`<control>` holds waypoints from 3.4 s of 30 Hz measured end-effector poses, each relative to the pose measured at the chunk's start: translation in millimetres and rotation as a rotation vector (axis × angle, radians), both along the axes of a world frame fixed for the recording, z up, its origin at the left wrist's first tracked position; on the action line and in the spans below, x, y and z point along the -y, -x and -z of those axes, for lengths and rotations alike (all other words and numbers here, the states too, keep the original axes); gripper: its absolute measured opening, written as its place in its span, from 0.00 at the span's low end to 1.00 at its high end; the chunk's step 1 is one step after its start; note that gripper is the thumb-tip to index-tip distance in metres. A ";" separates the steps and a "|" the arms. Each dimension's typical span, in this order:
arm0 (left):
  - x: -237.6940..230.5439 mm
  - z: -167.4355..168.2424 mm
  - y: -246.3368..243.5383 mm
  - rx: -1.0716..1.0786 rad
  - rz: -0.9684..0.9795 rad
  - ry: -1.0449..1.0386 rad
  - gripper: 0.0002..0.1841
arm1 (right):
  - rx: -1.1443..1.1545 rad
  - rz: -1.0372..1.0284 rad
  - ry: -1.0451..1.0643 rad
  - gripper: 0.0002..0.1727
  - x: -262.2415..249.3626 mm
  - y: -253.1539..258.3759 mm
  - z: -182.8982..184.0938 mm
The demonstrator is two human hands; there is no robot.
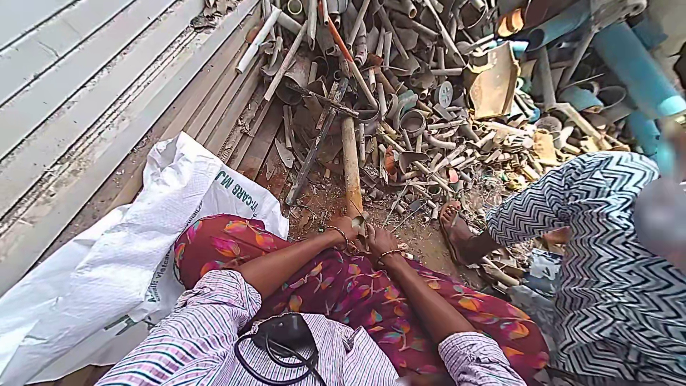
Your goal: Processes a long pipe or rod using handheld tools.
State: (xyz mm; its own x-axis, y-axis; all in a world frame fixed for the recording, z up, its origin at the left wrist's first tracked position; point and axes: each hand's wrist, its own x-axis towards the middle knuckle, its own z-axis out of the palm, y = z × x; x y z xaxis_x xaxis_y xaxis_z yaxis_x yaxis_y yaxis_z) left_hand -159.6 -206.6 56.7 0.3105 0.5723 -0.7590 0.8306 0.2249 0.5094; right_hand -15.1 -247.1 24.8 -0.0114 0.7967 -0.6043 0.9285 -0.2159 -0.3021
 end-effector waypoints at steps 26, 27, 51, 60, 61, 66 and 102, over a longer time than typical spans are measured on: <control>10.2 0.2 -29.9 0.181 -0.350 0.146 0.23 | -0.074 0.278 -0.045 0.35 15.0 -31.8 -7.0; 10.0 -2.0 -29.4 0.188 -0.368 0.153 0.22 | -0.093 0.267 -0.103 0.34 19.8 -28.0 -12.2; 7.6 14.2 -6.1 0.169 -0.460 0.183 0.19 | -0.087 -0.023 0.011 0.34 1.9 2.3 -8.6; 7.4 2.6 -6.0 0.244 -0.613 0.259 0.19 | -0.120 0.001 -0.002 0.34 1.9 3.0 -5.0; 8.7 2.0 -4.9 0.247 -0.631 0.275 0.20 | -0.116 -0.008 0.005 0.34 1.4 3.3 -3.8; 11.3 6.8 -4.1 0.284 -0.755 0.301 0.19 | -0.110 -0.020 0.007 0.34 0.7 6.5 -8.2; 3.4 12.3 -5.2 0.260 -0.819 0.297 0.22 | -0.127 -0.014 0.047 0.34 -2.9 4.7 -5.2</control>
